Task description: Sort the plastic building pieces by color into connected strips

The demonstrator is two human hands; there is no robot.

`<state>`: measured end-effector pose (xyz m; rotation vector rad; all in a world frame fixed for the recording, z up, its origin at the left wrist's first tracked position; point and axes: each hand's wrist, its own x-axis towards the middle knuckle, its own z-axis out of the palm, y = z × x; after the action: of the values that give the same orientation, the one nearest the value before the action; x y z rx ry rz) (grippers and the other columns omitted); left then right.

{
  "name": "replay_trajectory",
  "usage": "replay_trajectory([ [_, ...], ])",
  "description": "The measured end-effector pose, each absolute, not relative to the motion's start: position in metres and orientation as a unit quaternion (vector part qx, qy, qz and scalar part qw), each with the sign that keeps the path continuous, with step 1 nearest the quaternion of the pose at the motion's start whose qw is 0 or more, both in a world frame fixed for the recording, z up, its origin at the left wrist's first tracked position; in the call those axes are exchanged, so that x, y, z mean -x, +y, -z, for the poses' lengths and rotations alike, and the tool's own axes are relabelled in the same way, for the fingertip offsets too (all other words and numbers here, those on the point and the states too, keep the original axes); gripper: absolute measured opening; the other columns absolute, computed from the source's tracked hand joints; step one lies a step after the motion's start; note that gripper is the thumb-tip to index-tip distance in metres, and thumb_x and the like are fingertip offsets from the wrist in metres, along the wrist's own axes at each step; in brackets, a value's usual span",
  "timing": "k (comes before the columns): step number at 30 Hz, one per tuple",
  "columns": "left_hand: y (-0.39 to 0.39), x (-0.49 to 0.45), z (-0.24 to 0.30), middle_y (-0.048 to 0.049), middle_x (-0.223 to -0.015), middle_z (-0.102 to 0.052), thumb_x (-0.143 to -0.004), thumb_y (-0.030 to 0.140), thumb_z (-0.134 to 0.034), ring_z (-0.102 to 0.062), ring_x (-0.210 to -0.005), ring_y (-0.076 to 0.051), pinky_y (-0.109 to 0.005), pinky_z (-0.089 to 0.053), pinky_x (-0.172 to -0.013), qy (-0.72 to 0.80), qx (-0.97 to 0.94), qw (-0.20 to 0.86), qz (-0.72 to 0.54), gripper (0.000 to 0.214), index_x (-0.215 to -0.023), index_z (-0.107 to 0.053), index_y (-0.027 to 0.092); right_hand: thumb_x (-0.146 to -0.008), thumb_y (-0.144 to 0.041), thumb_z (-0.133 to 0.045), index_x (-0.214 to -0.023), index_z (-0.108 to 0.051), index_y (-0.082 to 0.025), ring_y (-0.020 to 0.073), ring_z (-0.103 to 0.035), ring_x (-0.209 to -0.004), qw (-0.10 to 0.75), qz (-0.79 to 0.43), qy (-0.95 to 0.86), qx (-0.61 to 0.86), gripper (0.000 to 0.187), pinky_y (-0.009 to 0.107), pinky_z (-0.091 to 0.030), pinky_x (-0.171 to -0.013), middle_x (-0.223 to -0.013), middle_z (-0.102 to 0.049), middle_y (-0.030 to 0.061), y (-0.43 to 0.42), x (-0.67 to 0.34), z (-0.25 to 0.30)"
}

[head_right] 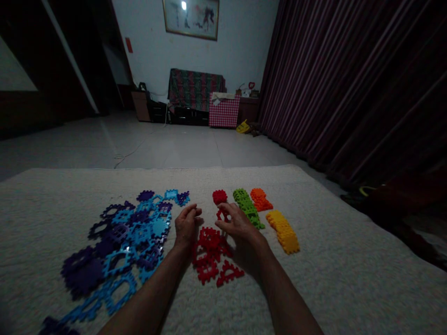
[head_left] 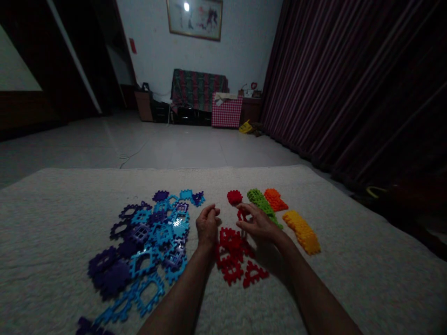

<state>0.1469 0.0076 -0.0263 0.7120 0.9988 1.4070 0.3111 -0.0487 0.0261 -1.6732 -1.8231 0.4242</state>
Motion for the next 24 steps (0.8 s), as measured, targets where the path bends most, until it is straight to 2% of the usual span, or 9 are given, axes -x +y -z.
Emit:
replay_trajectory([
  [2,0.008,-0.147,0.027,-0.0064,-0.083,-0.068,-0.067,0.036,-0.066,-0.054,-0.054,-0.008,-0.024,-0.044,-0.056,0.43,-0.31,0.596,-0.604,0.043,-0.102,-0.067,0.012,-0.074,-0.027,-0.064,-0.114,-0.058,-0.022,0.0201,-0.059,-0.102,0.347,-0.186,-0.677,0.622,0.041,0.034,-0.049,-0.089,-0.118,-0.061,0.0073,-0.038,-0.308,-0.018],
  [6,0.01,-0.148,0.031,-0.0065,-0.083,-0.069,-0.067,0.036,-0.066,-0.053,-0.053,-0.007,-0.023,-0.043,-0.055,0.432,-0.311,0.596,-0.601,0.044,-0.104,-0.067,0.012,-0.078,-0.026,-0.058,-0.117,-0.053,-0.022,0.017,-0.062,-0.09,0.369,-0.228,-0.635,0.639,0.039,0.031,-0.05,-0.083,-0.105,-0.066,0.0044,-0.035,-0.304,-0.006],
  [10,0.01,-0.148,0.031,-0.006,-0.082,-0.069,-0.066,0.036,-0.068,-0.054,-0.054,-0.008,-0.023,-0.044,-0.056,0.437,-0.312,0.596,-0.597,0.044,-0.103,-0.068,0.012,-0.082,-0.024,-0.055,-0.123,-0.053,-0.021,0.0181,-0.061,-0.098,0.366,-0.191,-0.634,0.654,0.041,0.032,-0.048,-0.088,-0.113,-0.065,0.0068,-0.039,-0.306,0.001],
  [14,0.009,-0.148,0.029,-0.005,-0.082,-0.068,-0.066,0.037,-0.068,-0.054,-0.055,-0.008,-0.023,-0.043,-0.056,0.437,-0.309,0.598,-0.597,0.042,-0.101,-0.069,0.014,-0.081,-0.024,-0.056,-0.126,-0.053,-0.017,0.0206,-0.057,-0.11,0.33,-0.115,-0.65,0.675,0.046,0.034,-0.044,-0.096,-0.122,-0.06,0.0113,-0.031,-0.308,0.01],
  [17,0.009,-0.148,0.029,-0.0053,-0.081,-0.068,-0.065,0.037,-0.069,-0.055,-0.056,-0.008,-0.023,-0.044,-0.056,0.438,-0.312,0.593,-0.599,0.042,-0.1,-0.069,0.013,-0.078,-0.029,-0.061,-0.131,-0.049,-0.015,0.0231,-0.054,-0.115,0.292,-0.082,-0.644,0.702,0.056,0.036,-0.042,-0.1,-0.124,-0.057,0.0132,-0.027,-0.309,0.015],
  [24,0.011,-0.148,0.033,-0.0074,-0.084,-0.069,-0.065,0.037,-0.07,-0.057,-0.059,-0.01,-0.022,-0.043,-0.056,0.43,-0.316,0.596,-0.6,0.043,-0.101,-0.068,0.013,-0.072,-0.031,-0.066,-0.128,-0.054,-0.015,0.0234,-0.056,-0.105,0.235,-0.07,-0.636,0.732,0.059,0.035,-0.042,-0.096,-0.111,-0.06,0.0103,-0.024,-0.298,0.007],
])
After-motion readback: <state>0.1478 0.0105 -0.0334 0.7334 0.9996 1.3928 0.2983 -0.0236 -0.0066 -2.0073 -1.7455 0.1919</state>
